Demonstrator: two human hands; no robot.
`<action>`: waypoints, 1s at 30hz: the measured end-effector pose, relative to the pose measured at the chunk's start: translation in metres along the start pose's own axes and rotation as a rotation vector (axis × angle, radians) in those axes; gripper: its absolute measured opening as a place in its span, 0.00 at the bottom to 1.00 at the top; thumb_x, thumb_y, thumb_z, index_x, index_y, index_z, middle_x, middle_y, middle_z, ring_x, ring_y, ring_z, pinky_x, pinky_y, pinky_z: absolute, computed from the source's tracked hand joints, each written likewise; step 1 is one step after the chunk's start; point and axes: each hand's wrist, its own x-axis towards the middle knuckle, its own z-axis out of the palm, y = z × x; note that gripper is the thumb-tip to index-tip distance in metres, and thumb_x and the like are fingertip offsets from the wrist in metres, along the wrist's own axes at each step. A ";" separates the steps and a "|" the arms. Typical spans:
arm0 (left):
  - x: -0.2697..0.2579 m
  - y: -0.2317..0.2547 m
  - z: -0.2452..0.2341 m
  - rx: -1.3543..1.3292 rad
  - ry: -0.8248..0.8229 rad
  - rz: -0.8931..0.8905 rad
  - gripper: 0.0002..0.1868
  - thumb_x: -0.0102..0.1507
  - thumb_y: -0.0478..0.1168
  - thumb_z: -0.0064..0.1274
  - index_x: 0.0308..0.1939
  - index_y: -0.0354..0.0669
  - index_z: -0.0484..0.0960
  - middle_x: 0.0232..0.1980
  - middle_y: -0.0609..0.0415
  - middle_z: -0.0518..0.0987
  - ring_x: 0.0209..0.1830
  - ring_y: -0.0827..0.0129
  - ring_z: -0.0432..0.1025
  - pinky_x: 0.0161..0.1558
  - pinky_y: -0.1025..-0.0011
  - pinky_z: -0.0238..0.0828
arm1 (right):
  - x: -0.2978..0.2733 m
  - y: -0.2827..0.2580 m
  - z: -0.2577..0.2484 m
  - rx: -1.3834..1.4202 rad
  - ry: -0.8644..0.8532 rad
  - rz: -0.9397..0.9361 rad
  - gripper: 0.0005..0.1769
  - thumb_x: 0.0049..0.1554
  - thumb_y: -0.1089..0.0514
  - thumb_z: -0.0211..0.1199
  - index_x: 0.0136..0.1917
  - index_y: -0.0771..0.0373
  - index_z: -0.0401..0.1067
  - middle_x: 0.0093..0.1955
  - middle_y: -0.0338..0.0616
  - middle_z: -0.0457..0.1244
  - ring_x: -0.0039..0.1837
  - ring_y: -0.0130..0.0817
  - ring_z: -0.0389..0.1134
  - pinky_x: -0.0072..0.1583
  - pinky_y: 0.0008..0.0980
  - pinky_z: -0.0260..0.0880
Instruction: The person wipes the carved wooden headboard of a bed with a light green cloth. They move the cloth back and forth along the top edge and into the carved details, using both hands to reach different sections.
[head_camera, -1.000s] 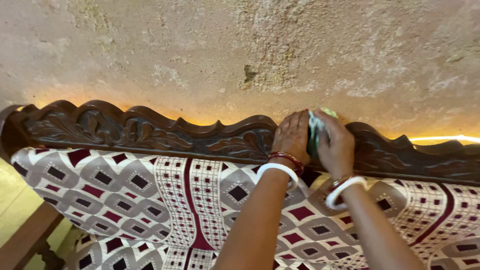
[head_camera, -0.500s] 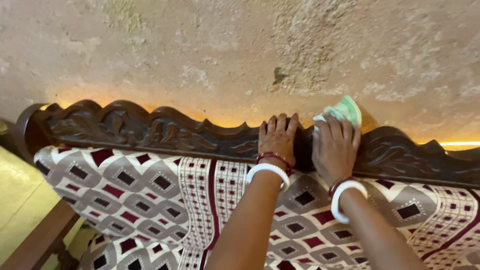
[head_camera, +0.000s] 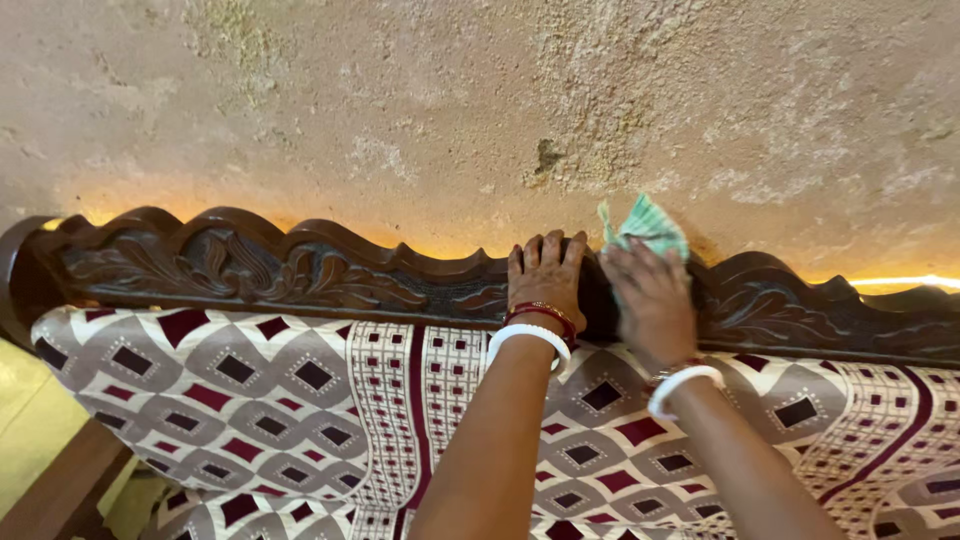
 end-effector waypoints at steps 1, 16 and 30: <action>-0.001 -0.001 0.001 -0.007 0.019 0.012 0.60 0.47 0.42 0.70 0.76 0.62 0.48 0.80 0.54 0.48 0.82 0.53 0.40 0.78 0.50 0.33 | -0.004 0.011 -0.006 0.108 0.012 0.074 0.17 0.63 0.62 0.49 0.61 0.63 0.74 0.62 0.52 0.67 0.69 0.47 0.66 0.76 0.52 0.56; 0.004 -0.002 0.010 -0.038 0.082 0.043 0.61 0.45 0.41 0.70 0.77 0.61 0.50 0.80 0.53 0.50 0.81 0.51 0.41 0.78 0.48 0.33 | -0.009 -0.013 0.023 -0.114 -0.090 0.053 0.23 0.56 0.67 0.52 0.64 0.70 0.72 0.67 0.57 0.66 0.75 0.51 0.62 0.78 0.48 0.52; 0.003 -0.005 0.007 -0.046 0.052 0.041 0.60 0.45 0.42 0.70 0.76 0.61 0.51 0.80 0.54 0.49 0.82 0.51 0.40 0.78 0.47 0.32 | 0.005 -0.003 0.014 -0.108 -0.013 0.253 0.21 0.52 0.72 0.55 0.56 0.62 0.78 0.63 0.49 0.69 0.70 0.46 0.66 0.77 0.53 0.52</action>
